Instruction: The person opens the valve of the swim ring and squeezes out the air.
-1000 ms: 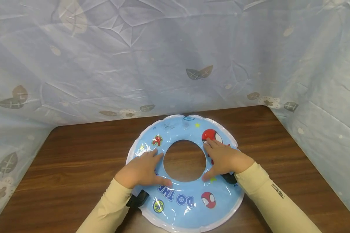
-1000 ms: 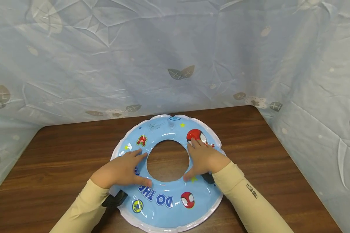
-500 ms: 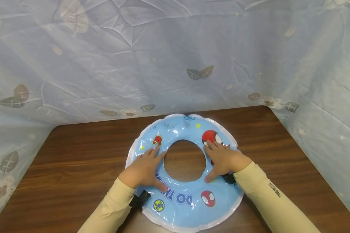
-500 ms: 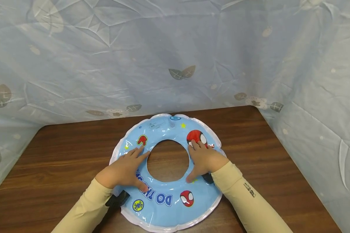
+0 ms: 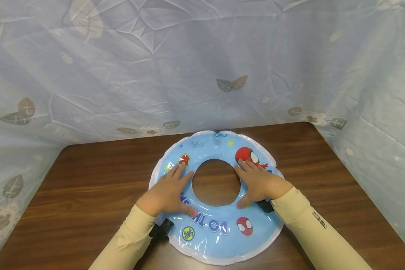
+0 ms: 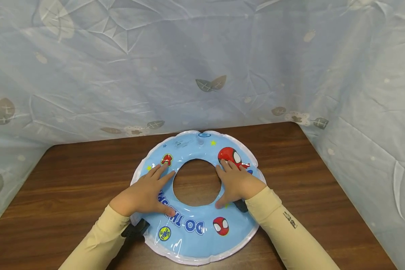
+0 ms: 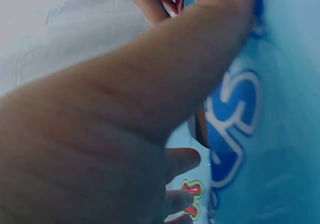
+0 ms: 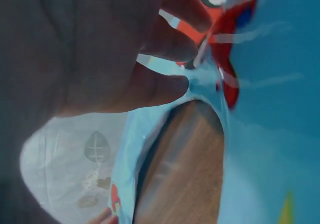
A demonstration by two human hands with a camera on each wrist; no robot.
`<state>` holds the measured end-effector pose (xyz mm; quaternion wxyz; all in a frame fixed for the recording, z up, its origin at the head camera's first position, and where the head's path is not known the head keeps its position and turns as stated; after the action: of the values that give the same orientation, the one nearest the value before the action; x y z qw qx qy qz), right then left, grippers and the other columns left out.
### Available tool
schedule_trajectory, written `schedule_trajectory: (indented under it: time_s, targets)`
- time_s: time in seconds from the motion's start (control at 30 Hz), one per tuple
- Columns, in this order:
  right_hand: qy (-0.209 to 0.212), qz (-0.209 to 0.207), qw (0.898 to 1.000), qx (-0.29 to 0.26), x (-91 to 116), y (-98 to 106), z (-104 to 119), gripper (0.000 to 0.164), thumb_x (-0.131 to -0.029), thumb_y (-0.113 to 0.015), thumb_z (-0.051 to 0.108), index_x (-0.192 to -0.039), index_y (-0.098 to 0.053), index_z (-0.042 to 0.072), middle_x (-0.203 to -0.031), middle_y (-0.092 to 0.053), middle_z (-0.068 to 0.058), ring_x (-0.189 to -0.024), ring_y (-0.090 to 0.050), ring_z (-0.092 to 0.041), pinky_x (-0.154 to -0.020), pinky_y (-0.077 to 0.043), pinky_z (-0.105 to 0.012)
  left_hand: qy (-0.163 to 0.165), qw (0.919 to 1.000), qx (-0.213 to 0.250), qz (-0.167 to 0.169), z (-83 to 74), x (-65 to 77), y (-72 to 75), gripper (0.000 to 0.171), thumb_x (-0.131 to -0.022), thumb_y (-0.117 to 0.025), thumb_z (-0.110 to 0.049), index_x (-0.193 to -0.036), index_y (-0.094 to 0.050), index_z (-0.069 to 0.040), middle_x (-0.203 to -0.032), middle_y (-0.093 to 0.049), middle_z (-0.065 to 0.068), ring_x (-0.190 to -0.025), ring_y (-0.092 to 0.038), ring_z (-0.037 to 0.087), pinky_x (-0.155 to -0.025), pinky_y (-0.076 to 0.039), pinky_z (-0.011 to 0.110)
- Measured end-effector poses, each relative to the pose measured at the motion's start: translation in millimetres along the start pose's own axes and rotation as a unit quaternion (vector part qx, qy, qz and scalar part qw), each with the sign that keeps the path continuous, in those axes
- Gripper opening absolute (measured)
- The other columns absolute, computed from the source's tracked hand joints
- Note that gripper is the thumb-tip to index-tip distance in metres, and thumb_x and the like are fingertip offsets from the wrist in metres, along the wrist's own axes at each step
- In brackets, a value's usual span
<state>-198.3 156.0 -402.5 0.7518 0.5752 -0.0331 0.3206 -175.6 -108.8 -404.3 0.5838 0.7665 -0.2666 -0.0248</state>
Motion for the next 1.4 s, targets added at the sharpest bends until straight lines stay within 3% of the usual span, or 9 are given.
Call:
schedule_trajectory:
  time_s: [0.37, 0.67, 0.87, 1.0, 1.1, 1.17, 1.27, 1.33, 1.4]
  targets:
    - [-0.008, 0.007, 1.0, 0.003, -2, -2, -1, 0.118, -0.071, -0.092, 0.051, -0.162, -0.031, 0.007, -0.171, -0.019, -0.018, -0.157, -0.015, -0.043, -0.117, -0.026, -0.068, 0.002, 0.9998, 0.014, 0.013, 6.6, 1.6, 2.4, 0.111, -0.076, -0.075, -0.076, -0.16, -0.04, -0.013, -0.169, -0.026, 0.019, -0.155, -0.023, 0.043, -0.118, -0.029, 0.064]
    - [-0.007, 0.002, 1.0, 0.006, -1, -1, 0, 0.118, -0.07, -0.092, 0.051, -0.162, -0.033, 0.007, -0.171, -0.02, -0.018, -0.156, -0.018, -0.043, -0.117, -0.026, -0.068, 0.007, 0.9998, 0.001, -0.019, -2.2, -1.3, -4.5, 0.11, -0.073, -0.088, -0.06, -0.158, -0.042, -0.008, -0.164, -0.03, 0.026, -0.151, -0.028, 0.049, -0.118, -0.027, 0.068]
    - [-0.013, -0.003, 1.0, 0.004, -1, -2, 1, 0.118, -0.07, -0.093, 0.049, -0.162, -0.032, 0.007, -0.17, -0.021, -0.018, -0.156, -0.019, -0.043, -0.117, -0.026, -0.068, 0.019, 0.9994, -0.015, -0.025, -7.1, -2.9, -6.8, 0.11, -0.072, -0.089, -0.06, -0.158, -0.042, -0.01, -0.164, -0.031, 0.026, -0.151, -0.029, 0.048, -0.116, -0.028, 0.069]
    - [-0.006, 0.002, 1.0, -0.001, 1, -1, 0, 0.117, -0.071, -0.092, 0.05, -0.162, -0.032, 0.006, -0.17, -0.022, -0.018, -0.156, -0.018, -0.043, -0.118, -0.026, -0.068, 0.017, 0.9997, -0.016, 0.002, -8.2, -1.5, -3.2, 0.11, -0.074, -0.085, -0.065, -0.159, -0.041, -0.011, -0.165, -0.031, 0.025, -0.15, -0.031, 0.048, -0.115, -0.031, 0.068]
    - [0.012, 0.008, 1.0, -0.007, 2, 5, -4, 0.111, -0.075, -0.089, 0.051, -0.16, -0.035, 0.005, -0.169, -0.025, -0.019, -0.155, -0.022, -0.043, -0.116, -0.032, -0.066, 0.019, 0.9993, -0.01, 0.029, -7.4, -2.7, 6.2, 0.104, -0.077, -0.081, -0.067, -0.158, -0.045, -0.014, -0.163, -0.036, 0.022, -0.149, -0.036, 0.046, -0.113, -0.037, 0.065]
    - [0.025, -0.006, 1.0, -0.001, 0, 14, -8, 0.103, -0.079, -0.086, 0.05, -0.159, -0.039, 0.005, -0.167, -0.029, -0.019, -0.153, -0.025, -0.043, -0.113, -0.037, -0.064, 0.009, 0.9997, -0.015, 0.018, -7.6, -8.9, 16.1, 0.095, -0.081, -0.079, -0.065, -0.155, -0.049, -0.013, -0.158, -0.045, 0.019, -0.144, -0.043, 0.042, -0.111, -0.042, 0.061]
    - [0.043, -0.051, 0.998, 0.023, -9, 29, -12, 0.09, -0.086, -0.082, 0.044, -0.157, -0.042, 0.004, -0.166, -0.032, -0.021, -0.153, -0.028, -0.043, -0.114, -0.038, -0.061, -0.031, 0.9978, -0.044, -0.039, -10.9, -29.2, 27.1, 0.08, -0.088, -0.077, -0.056, -0.15, -0.055, -0.01, -0.151, -0.053, 0.018, -0.139, -0.05, 0.039, -0.112, -0.043, 0.056]
    - [0.051, -0.075, 0.995, 0.043, -17, 35, -12, 0.087, -0.089, -0.08, 0.041, -0.157, -0.041, 0.004, -0.166, -0.031, -0.021, -0.154, -0.026, -0.043, -0.115, -0.035, -0.06, -0.06, 0.9936, -0.065, -0.071, -15.1, -46.2, 27.4, 0.075, -0.092, -0.075, -0.051, -0.15, -0.054, -0.009, -0.153, -0.051, 0.02, -0.141, -0.048, 0.04, -0.115, -0.04, 0.055]
    - [0.059, -0.076, 0.994, 0.053, -26, 35, -11, 0.085, -0.091, -0.077, 0.04, -0.159, -0.039, 0.005, -0.167, -0.028, -0.021, -0.155, -0.024, -0.042, -0.119, -0.03, -0.06, -0.081, 0.9906, -0.078, -0.079, -19.6, -62.0, 22.6, 0.075, -0.094, -0.072, -0.051, -0.152, -0.051, -0.009, -0.158, -0.045, 0.021, -0.146, -0.042, 0.042, -0.118, -0.035, 0.056]
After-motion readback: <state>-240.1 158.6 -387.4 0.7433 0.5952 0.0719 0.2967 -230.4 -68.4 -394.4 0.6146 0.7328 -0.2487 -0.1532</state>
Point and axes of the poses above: each hand's wrist, its own x-axis away from the middle knuckle, its own y-axis out of the back of the hand, z = x × y, the point moved 4 cm from there along -x, towards the middle knuckle
